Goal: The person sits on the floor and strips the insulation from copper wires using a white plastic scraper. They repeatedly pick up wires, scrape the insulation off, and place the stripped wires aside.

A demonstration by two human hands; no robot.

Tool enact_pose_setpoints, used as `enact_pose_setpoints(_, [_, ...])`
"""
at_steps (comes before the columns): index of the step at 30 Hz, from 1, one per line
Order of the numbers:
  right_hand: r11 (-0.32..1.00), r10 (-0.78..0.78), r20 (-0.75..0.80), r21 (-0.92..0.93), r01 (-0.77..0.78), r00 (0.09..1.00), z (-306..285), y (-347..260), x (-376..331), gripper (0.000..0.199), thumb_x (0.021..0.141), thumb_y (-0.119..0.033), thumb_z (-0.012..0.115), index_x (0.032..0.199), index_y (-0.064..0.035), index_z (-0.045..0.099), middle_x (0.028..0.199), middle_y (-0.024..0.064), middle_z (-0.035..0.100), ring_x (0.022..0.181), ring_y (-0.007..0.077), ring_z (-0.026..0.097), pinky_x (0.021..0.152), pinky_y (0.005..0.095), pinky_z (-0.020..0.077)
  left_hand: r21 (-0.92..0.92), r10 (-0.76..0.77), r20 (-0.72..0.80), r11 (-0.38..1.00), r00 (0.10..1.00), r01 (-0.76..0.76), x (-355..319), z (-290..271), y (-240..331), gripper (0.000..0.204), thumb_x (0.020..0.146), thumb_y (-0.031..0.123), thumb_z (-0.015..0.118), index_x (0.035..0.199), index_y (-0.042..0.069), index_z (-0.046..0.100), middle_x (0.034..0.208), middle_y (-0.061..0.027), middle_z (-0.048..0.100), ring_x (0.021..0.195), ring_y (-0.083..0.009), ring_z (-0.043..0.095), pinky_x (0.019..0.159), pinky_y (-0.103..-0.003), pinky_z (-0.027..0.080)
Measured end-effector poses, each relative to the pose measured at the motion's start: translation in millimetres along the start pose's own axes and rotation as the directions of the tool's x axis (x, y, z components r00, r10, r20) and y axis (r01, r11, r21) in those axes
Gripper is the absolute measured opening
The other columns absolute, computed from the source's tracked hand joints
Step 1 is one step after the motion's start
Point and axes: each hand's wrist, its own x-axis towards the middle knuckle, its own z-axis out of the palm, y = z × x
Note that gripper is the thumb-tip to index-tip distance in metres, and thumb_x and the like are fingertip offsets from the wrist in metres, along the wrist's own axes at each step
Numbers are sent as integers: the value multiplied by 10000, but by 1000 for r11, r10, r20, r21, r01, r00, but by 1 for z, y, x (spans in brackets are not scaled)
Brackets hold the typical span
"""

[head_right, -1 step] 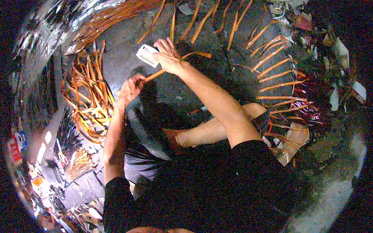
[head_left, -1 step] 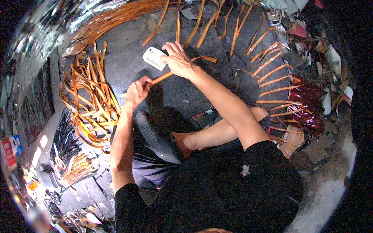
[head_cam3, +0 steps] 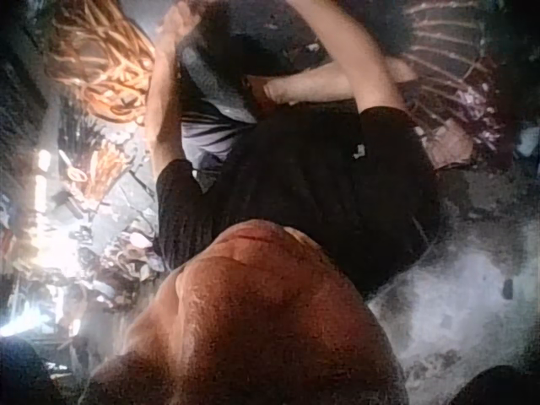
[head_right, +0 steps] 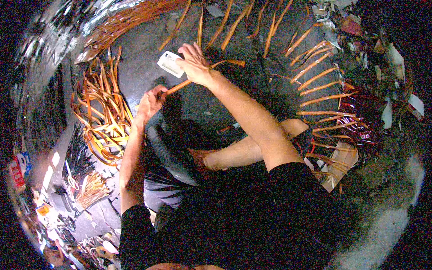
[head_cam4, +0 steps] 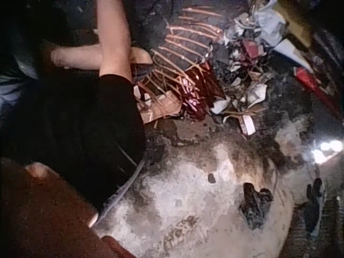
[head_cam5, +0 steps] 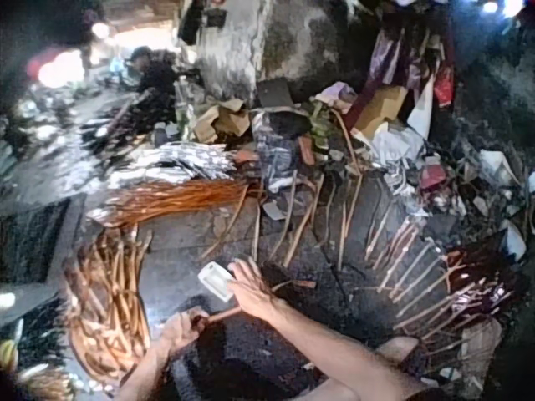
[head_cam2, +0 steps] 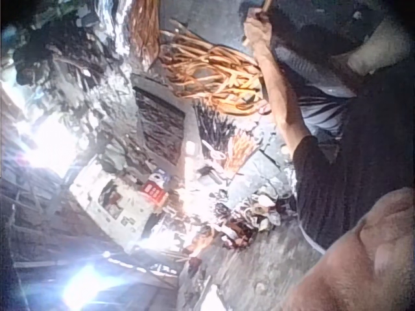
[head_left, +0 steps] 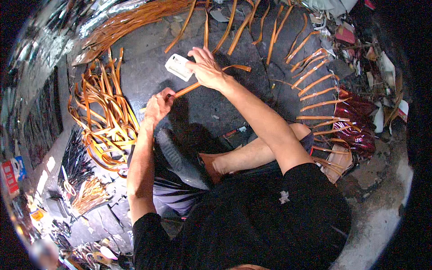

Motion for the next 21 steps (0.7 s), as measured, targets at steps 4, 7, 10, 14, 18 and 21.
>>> enact_pose_setpoints(4, [841, 386, -93, 444, -308, 918, -19, 9, -35, 379, 788, 0, 630, 1140, -121, 560, 1129, 167, 525, 1051, 307, 550, 910, 390, 466, -36, -16, -9, 999, 1000, 16, -4, 0, -7, 140, 879, 203, 585, 1003, 144, 615, 782, -172, 672, 780, -392, 655, 701, -484, 512])
enact_pose_setpoints(7, [248, 583, 477, 666, -703, 657, -26, -2, -86, 561, 934, -108, 529, 1452, -199, 335, 756, 95, 597, 566, 153, 592, 510, 304, 514, -10, -23, -1, 1000, 1000, 23, -3, -9, 6, 146, 877, 205, 587, 1006, 143, 617, 787, -171, 670, 771, -390, 653, 702, -480, 510])
enact_pose_setpoints(10, [131, 505, 689, 534, -836, 519, -29, -20, -84, 620, 982, -192, 462, 1516, -274, 157, 600, 69, 576, 457, 132, 544, 412, 294, 475, 71, 15, -30, 997, 999, -12, 6, -11, 9, 154, 871, 202, 590, 1006, 132, 615, 800, -166, 673, 778, -377, 657, 704, -472, 507])
enact_pose_setpoints(14, [360, 470, 700, 404, -841, 538, 6, -48, -79, 526, 1000, -220, 403, 1494, -289, 236, 554, 72, 582, 430, 139, 548, 390, 310, 487, 83, -7, 24, 997, 1000, 5, 1, -24, 7, 168, 851, 188, 592, 992, 98, 607, 779, -125, 683, 762, -305, 677, 693, -424, 514])
enact_pose_setpoints(18, [842, 206, 372, 404, -358, 905, 54, -97, -62, 599, 935, -140, 436, 1490, -130, 210, 685, 271, 620, 601, 447, 612, 567, 555, 491, -507, -172, 235, 818, 957, 272, -22, -48, -85, 185, 867, 184, 580, 1003, 58, 594, 743, -79, 673, 689, -195, 650, 643, -344, 507])
enact_pose_setpoints(21, [801, 203, 544, 385, -458, 814, 63, -125, -39, 650, 897, -121, 464, 1492, -126, 204, 699, 282, 619, 648, 468, 616, 623, 569, 485, -364, -264, 241, 867, 934, 339, -45, -74, -94, 193, 901, 184, 563, 1024, 35, 577, 718, -68, 665, 629, -145, 627, 586, -300, 494])
